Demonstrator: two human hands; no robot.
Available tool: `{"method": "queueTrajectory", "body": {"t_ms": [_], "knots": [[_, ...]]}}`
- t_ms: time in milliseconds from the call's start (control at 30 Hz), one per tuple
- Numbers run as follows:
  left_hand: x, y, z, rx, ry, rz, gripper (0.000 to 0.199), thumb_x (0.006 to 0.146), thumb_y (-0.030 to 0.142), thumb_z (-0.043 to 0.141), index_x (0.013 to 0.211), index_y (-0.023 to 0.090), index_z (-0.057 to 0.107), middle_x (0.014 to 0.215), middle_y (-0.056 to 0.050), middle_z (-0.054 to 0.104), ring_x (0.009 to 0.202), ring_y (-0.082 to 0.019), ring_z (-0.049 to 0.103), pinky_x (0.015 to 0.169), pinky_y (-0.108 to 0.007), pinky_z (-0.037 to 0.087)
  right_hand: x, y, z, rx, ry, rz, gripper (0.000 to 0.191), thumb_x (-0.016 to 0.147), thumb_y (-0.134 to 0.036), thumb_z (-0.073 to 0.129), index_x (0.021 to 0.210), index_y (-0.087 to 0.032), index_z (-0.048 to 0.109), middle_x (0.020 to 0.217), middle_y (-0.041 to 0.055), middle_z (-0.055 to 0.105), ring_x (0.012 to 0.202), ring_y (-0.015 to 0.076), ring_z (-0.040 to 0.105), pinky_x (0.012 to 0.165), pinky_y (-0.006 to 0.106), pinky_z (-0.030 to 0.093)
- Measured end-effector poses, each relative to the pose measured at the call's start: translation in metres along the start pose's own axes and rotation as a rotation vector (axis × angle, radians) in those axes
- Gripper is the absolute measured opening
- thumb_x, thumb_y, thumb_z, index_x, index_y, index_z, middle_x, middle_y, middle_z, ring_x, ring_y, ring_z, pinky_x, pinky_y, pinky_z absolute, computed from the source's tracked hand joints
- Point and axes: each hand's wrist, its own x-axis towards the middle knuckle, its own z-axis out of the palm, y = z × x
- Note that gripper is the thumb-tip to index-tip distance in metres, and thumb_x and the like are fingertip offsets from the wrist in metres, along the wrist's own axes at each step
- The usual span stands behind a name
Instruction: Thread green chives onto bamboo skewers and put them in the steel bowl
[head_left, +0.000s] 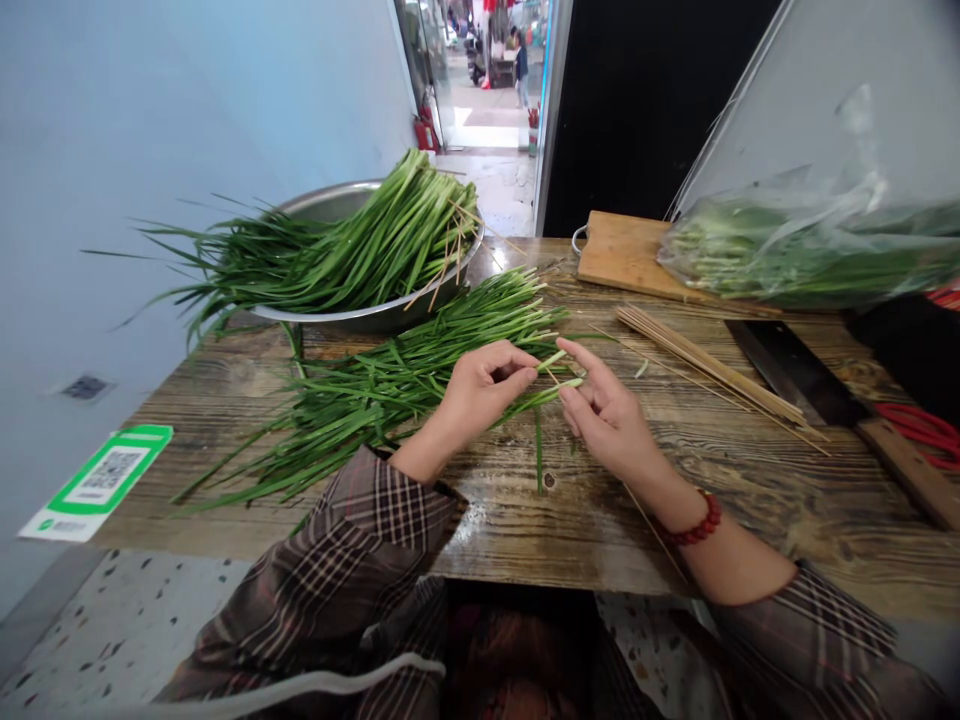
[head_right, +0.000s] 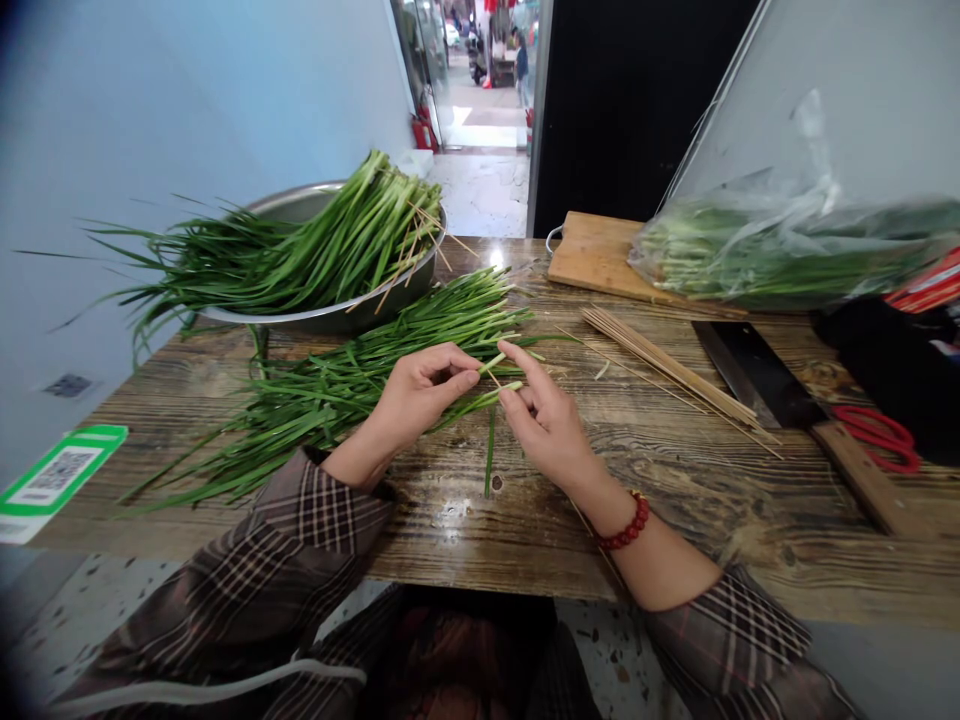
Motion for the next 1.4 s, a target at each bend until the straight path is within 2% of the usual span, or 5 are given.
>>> {"method": "queueTrajectory", "body": {"t_ms": [533,767,1100,1267,1400], "knots": [[-0.005,0.002,0.012,0.067,-0.120,0.040,0.013,0.083,0.019,0.057,0.078,0.015,0.068,0.077,-0.003,0.065,0.075,-0.015,0.059,0.073,-0.026,0.045,0.004,0.018,0.005,-0.027,0.085,0.004,0.019,0.094,-0.037,0.050,0.106,-0.023,0.046,0.054,-0.0089,0.045,0.045,0.0102,0.041,0.047,0.023,0.032],[-0.005,-0.001,0.012,0.013,-0.273,-0.116,0.021,0.087,0.025,0.054,0.075,0.013,0.067,0.064,0.000,0.062,0.060,-0.012,0.055,0.060,-0.022,0.042,0.006,0.015,0.004,0.027,0.032,0.067,0.026,0.092,-0.043,0.052,0.107,-0.022,0.046,0.052,-0.0095,0.050,0.042,0.0088,0.045,0.045,0.021,0.034],[-0.003,-0.005,0.011,0.178,-0.304,-0.044,0.023,0.086,0.023,0.052,0.072,0.014,0.067,0.067,-0.001,0.067,0.065,-0.012,0.058,0.064,-0.022,0.042,0.009,0.021,0.009,-0.027,0.058,0.156,0.024,0.089,-0.044,0.051,0.086,-0.021,0.049,0.047,-0.0093,0.048,0.035,0.0068,0.039,0.039,0.019,0.028],[0.010,-0.023,-0.003,0.468,-0.022,0.135,0.023,0.091,0.026,0.050,0.096,0.014,0.069,0.095,-0.008,0.070,0.089,-0.019,0.061,0.081,-0.030,0.046,0.013,0.027,0.006,-0.057,0.013,0.219,0.021,0.088,-0.042,0.050,0.086,-0.022,0.049,0.047,-0.0092,0.050,0.033,0.0073,0.039,0.038,0.019,0.028],[0.019,-0.035,-0.010,0.830,-0.024,0.230,0.021,0.090,0.020,0.053,0.104,0.016,0.068,0.107,-0.010,0.067,0.100,-0.024,0.055,0.087,-0.038,0.043,0.013,0.024,0.007,-0.069,-0.022,0.239,0.020,0.088,-0.042,0.049,0.087,-0.022,0.050,0.047,-0.0092,0.050,0.031,0.0077,0.040,0.036,0.019,0.028]]}}
